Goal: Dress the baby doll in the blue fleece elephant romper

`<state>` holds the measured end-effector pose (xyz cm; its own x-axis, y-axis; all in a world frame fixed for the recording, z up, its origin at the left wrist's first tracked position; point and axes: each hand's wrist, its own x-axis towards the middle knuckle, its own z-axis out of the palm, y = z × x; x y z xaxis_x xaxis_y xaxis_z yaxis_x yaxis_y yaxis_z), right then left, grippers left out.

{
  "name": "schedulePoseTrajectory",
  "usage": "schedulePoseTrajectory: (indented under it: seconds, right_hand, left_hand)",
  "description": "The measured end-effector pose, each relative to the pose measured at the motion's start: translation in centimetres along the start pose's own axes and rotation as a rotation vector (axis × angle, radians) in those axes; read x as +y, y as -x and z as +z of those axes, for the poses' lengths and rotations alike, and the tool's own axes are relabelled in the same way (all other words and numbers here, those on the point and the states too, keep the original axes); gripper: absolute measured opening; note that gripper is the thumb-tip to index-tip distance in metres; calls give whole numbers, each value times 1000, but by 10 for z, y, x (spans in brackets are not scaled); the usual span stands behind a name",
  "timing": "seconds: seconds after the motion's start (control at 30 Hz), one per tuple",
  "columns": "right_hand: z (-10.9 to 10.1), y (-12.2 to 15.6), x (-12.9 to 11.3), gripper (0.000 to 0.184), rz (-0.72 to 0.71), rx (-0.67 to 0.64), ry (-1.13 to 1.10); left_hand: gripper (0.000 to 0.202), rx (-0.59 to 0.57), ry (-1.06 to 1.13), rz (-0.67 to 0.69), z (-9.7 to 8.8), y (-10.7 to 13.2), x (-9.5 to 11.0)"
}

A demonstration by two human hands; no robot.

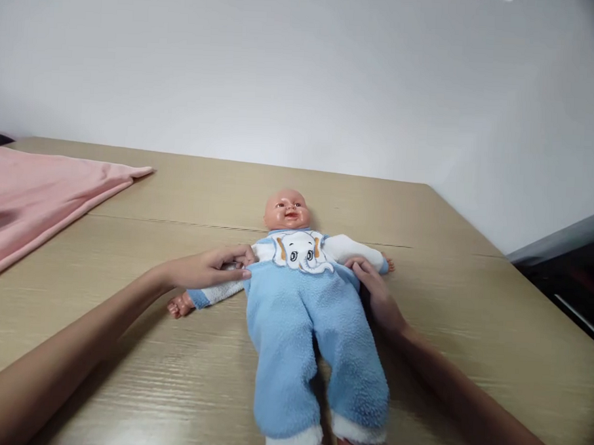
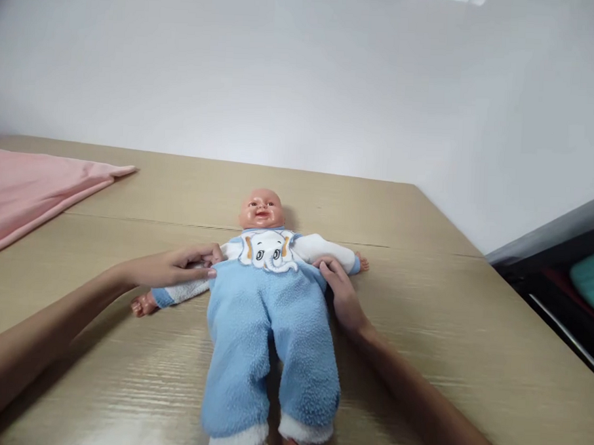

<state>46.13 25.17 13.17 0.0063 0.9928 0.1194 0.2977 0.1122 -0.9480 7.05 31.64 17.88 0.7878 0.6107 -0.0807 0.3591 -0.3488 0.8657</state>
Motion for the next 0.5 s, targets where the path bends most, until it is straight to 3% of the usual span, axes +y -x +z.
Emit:
schedulePoseTrajectory:
  seconds: [0.1,0.2,0.3,0.37,0.5]
  right_hand:
    - [-4,-1,2,37,3,16,153]
    - [-6,0,3,35,-70,7,271]
    - [-8,1,5,24,-176,-37,364]
    - [-11,1,5,21,-225,-88,391]
    - [-15,5,1,26,-246,-210,319]
  left_hand:
    - [27,55,-119,-22,3,-2,4]
    - [26,162,-405,-66,13,-4,20]
    - [18,347,-766,-113,36,-3,37]
    - [15,421,-861,-182,54,2,41]
    - [13,315,-738,-223,79,16,35]
